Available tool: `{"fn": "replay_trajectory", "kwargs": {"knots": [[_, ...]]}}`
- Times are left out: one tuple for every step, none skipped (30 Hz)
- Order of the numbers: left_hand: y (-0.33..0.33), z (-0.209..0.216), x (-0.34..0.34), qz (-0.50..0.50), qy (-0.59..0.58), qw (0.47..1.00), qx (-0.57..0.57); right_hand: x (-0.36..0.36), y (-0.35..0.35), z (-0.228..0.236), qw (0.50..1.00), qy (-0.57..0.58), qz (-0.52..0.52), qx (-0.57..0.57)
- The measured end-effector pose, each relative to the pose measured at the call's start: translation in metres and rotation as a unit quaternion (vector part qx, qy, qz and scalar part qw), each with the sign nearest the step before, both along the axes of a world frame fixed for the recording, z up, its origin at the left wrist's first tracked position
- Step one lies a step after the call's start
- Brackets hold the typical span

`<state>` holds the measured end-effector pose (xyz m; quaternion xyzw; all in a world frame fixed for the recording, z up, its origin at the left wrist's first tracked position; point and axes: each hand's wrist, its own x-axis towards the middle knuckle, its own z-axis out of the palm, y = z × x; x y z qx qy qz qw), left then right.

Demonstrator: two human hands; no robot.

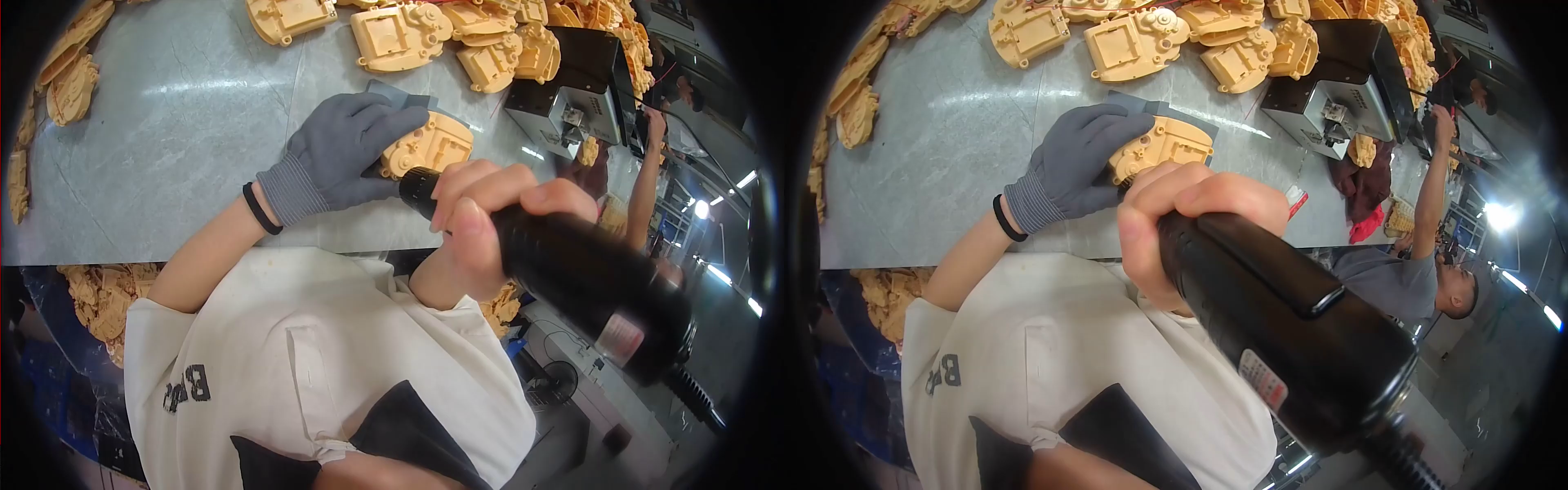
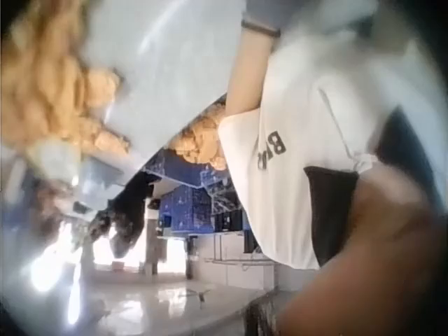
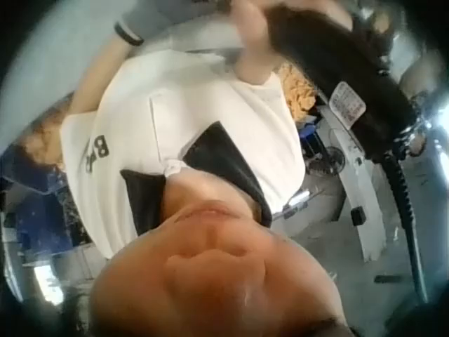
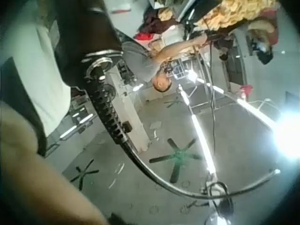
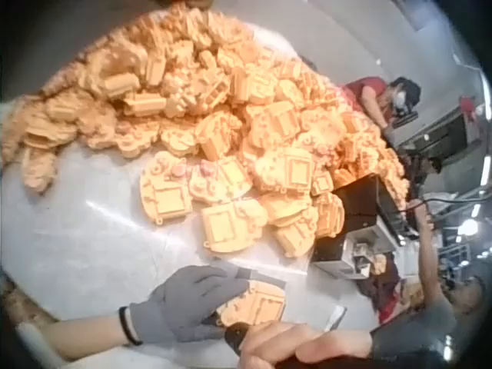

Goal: The person fastens internal components inside plastic electronic casings using an electric screwdriver.

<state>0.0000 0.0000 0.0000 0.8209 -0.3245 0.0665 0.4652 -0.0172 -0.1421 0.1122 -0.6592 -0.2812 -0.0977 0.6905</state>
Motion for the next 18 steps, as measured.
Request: {"fn": "replay_trajectory", "kwargs": {"knots": [[0.000,0.000,0.001,0.002,-0.008,1.000,0.000,0.001,0.000,-0.001,1.000,0.007,0.001,0.009],[0.000,-0.001,0.002,0.004,-0.017,1.000,0.000,0.002,0.000,-0.001,1.000,0.014,0.003,0.019],[-0.001,0.000,0.002,0.000,-0.018,1.000,-0.001,0.000,0.000,-0.001,1.000,0.012,-0.001,0.018],[-0.002,0.000,0.001,0.002,-0.017,1.000,-0.003,-0.001,0.000,-0.002,1.000,0.014,-0.007,0.025],[-0.002,0.002,0.000,0.002,-0.017,1.000,-0.006,-0.002,0.000,-0.002,0.999,0.015,-0.014,0.031],[-0.002,0.003,0.000,-0.005,-0.024,1.000,-0.008,0.000,-0.001,-0.002,0.999,0.008,-0.021,0.030],[-0.001,0.004,0.001,-0.009,-0.014,1.000,-0.011,0.002,-0.002,-0.002,1.000,0.004,-0.001,0.018],[-0.001,0.006,0.001,-0.014,-0.004,1.000,-0.013,0.003,-0.003,-0.001,1.000,0.000,0.018,0.006],[-0.001,0.007,0.000,-0.023,-0.013,1.000,-0.016,-0.001,-0.002,-0.002,1.000,-0.009,0.009,0.004],[-0.002,0.006,-0.001,-0.012,-0.006,1.000,-0.010,-0.008,0.001,-0.004,0.999,0.011,-0.034,0.009],[-0.002,0.006,-0.001,0.000,0.000,1.000,-0.005,-0.012,0.001,-0.006,0.996,0.032,-0.076,0.016],[-0.001,0.009,-0.001,0.007,0.009,1.000,-0.005,-0.013,0.000,-0.006,0.996,0.039,-0.069,0.043],[0.000,0.011,-0.003,0.001,0.002,1.000,-0.008,-0.013,-0.008,-0.004,0.996,0.032,-0.075,0.040],[0.000,0.012,-0.004,0.002,0.004,1.000,-0.007,-0.012,-0.020,0.000,0.992,0.005,-0.085,0.089],[-0.002,0.012,-0.001,0.006,0.007,1.000,-0.004,-0.008,-0.036,0.004,0.986,-0.021,-0.090,0.138],[-0.005,0.010,0.003,0.007,0.004,1.000,-0.004,-0.001,-0.053,0.012,0.970,-0.054,-0.171,0.165],[-0.005,0.009,0.002,0.013,0.012,1.000,0.007,0.004,-0.072,0.024,0.946,-0.082,-0.250,0.189],[-0.006,0.013,-0.002,0.011,0.017,1.000,0.018,0.010,-0.097,0.039,0.925,-0.108,-0.323,0.170]]}}
